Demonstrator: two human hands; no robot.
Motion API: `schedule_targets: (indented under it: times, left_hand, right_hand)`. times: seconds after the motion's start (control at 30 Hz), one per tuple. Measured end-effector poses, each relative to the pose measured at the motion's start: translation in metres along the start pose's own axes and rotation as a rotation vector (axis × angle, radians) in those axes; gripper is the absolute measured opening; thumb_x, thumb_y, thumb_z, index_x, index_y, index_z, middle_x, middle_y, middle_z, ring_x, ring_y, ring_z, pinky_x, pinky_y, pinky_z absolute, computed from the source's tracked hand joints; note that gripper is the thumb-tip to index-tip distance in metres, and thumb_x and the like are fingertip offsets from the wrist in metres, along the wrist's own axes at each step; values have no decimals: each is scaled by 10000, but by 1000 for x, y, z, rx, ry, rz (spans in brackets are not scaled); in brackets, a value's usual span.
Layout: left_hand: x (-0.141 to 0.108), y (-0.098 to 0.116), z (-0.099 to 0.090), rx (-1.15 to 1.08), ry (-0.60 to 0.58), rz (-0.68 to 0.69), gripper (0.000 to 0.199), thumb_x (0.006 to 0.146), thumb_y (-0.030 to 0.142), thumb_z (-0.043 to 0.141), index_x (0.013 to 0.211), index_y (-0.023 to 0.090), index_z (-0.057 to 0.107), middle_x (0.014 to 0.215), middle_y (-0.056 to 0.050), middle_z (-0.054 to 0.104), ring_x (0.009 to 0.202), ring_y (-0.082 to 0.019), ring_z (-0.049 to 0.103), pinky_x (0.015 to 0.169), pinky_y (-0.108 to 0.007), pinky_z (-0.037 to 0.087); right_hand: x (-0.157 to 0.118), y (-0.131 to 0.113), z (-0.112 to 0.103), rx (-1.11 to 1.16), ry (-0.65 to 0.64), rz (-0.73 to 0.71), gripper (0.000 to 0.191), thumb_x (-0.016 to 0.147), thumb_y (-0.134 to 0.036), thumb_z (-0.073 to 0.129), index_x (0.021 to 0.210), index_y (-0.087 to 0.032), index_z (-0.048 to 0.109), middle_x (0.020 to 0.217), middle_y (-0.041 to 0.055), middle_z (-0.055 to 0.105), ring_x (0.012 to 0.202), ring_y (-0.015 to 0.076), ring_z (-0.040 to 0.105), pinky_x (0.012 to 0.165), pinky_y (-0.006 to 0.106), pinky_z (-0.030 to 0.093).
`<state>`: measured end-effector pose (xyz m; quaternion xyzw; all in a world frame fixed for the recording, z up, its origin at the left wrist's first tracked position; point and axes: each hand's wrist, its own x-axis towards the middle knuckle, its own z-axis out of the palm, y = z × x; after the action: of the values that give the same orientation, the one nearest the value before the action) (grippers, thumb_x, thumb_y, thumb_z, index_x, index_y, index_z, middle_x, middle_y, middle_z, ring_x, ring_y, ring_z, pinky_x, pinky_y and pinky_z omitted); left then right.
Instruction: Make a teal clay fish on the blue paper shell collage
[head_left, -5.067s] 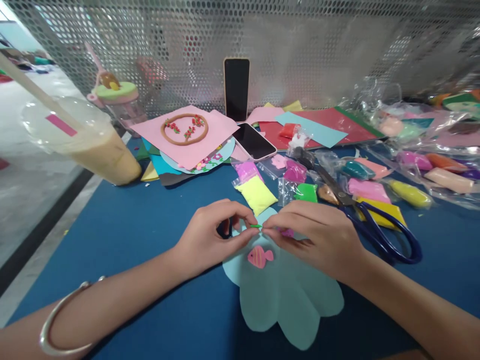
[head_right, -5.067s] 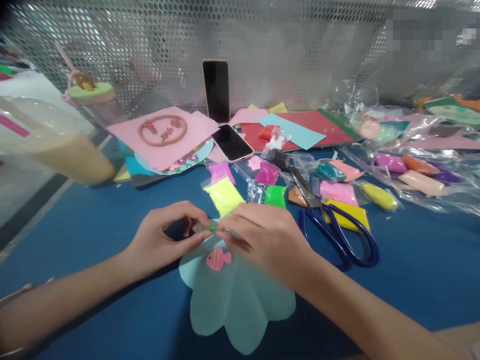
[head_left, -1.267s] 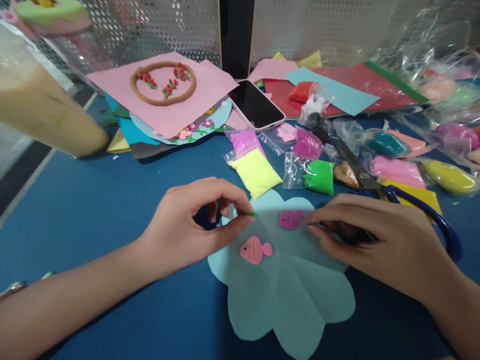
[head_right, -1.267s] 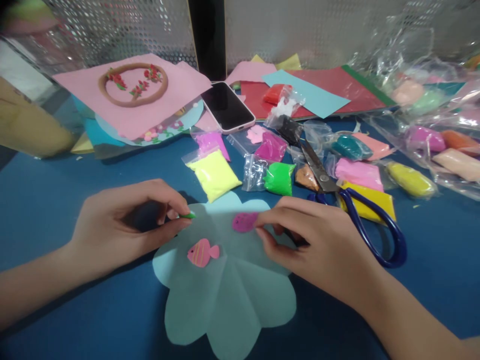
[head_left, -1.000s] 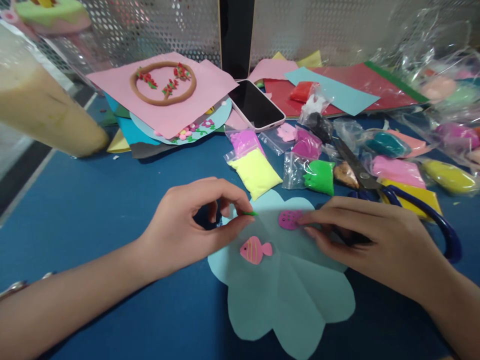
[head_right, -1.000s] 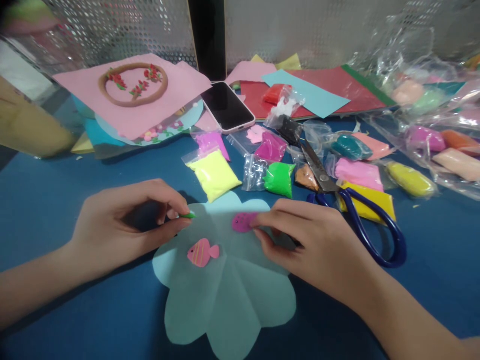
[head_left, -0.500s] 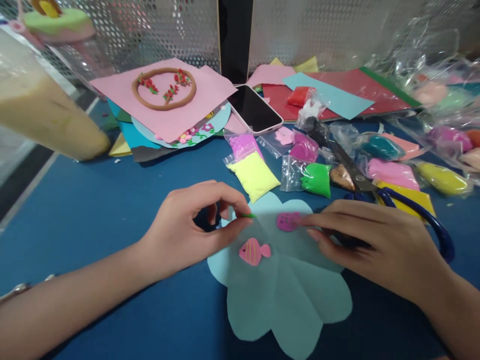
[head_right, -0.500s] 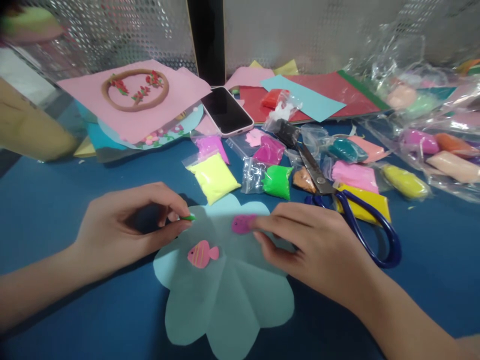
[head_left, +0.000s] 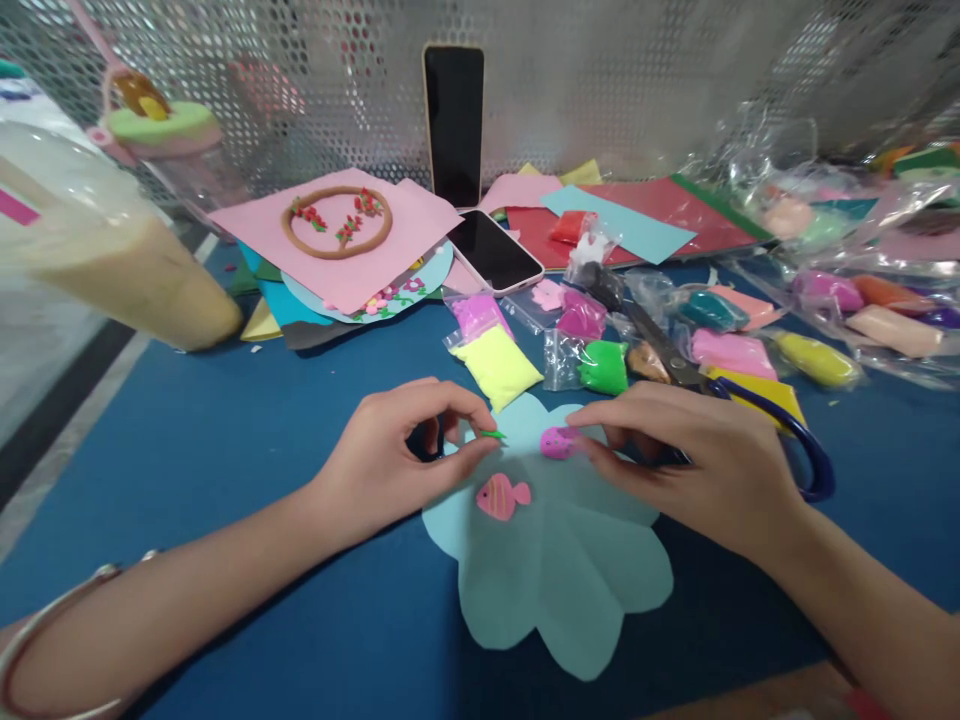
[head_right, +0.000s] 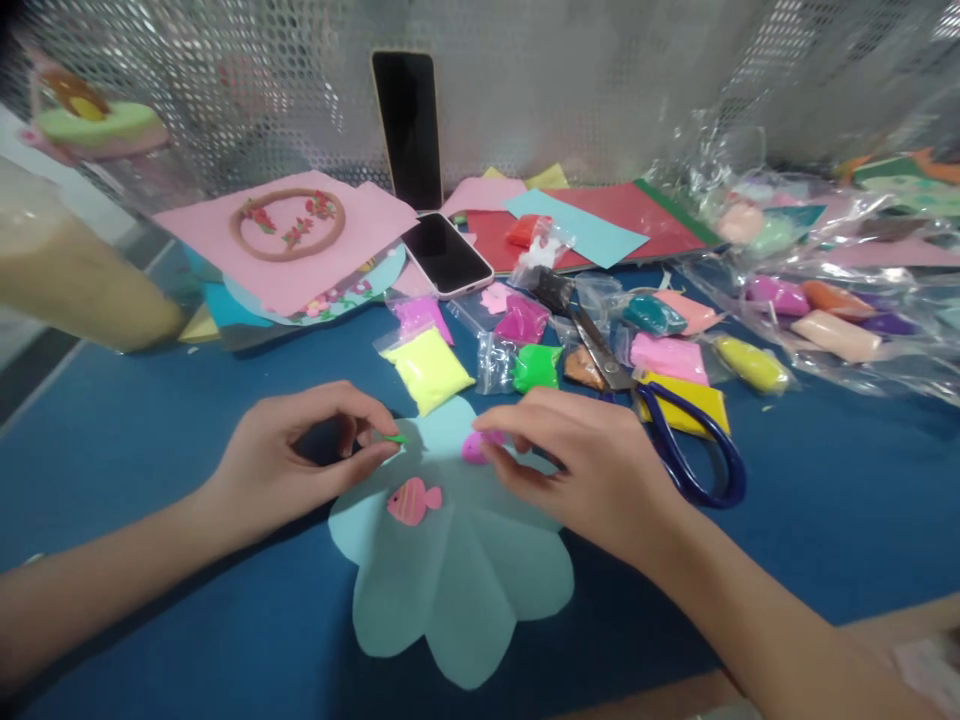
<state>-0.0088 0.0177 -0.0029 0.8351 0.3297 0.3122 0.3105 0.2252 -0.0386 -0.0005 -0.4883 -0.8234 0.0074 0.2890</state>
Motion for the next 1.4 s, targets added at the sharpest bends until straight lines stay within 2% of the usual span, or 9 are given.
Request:
schedule_targets:
  times: [0.17,0.4,0.77,1.03,1.13,1.23,1.4]
  left_hand:
    - [-1,0,-1,-31,1,27,51,766,132,653,797,172,642,691,27,641,571,-70,523,505,-159,421]
    - [-4,0,0,-44,5,25,52,757,138,665,799,163,648,647,37,585,551,-66,496,505,-162,405]
    - [-5,-1,0,-67,-20,27,48,765,147,660,804,164,636,692,34,614,560,-60,497,523,-162,411]
    - [-5,-2,0,-69,-14,10,43,771,158,662,800,168,632,687,35,612,567,-65,498,516,-164,408]
    - [-5,-2,0,-82,-27,1,101,783,156,648,881,175,634,770,16,656,604,-77,521,527,-175,422]
    - [-5,-3,1,-104,-43,32,184,790,156,646,972,182,632,861,3,690,633,-84,533,542,-185,434]
    - [-5,-4,-1,-68,-17,104,102,792,138,625,885,176,644,802,10,675,668,-100,546,570,-201,441]
  right_hand:
    - [14,-12,7,-85,-35,-178,121,847,-184,578,924,-218,664,657,-28,640,578,105,571,551,230,388]
    - [23,-19,16,-124,-20,-250,109,877,-218,559,898,-205,665,670,-24,646,607,114,568,563,249,388]
    - [24,-23,20,-138,49,-282,98,851,-208,584,777,-201,647,585,-33,599,546,112,531,531,251,364]
    - [24,-24,20,-76,59,-229,126,844,-191,586,747,-203,666,563,-36,587,528,99,532,515,237,364]
    - [24,-25,20,-55,60,-219,136,846,-194,585,741,-202,671,555,-36,588,521,95,532,510,227,367]
    - [24,-26,20,-33,72,-213,114,833,-182,596,750,-199,672,561,-37,600,520,92,537,512,218,374]
    - [24,-28,20,-13,68,-187,131,832,-178,583,738,-204,670,550,-39,586,509,89,524,495,217,371]
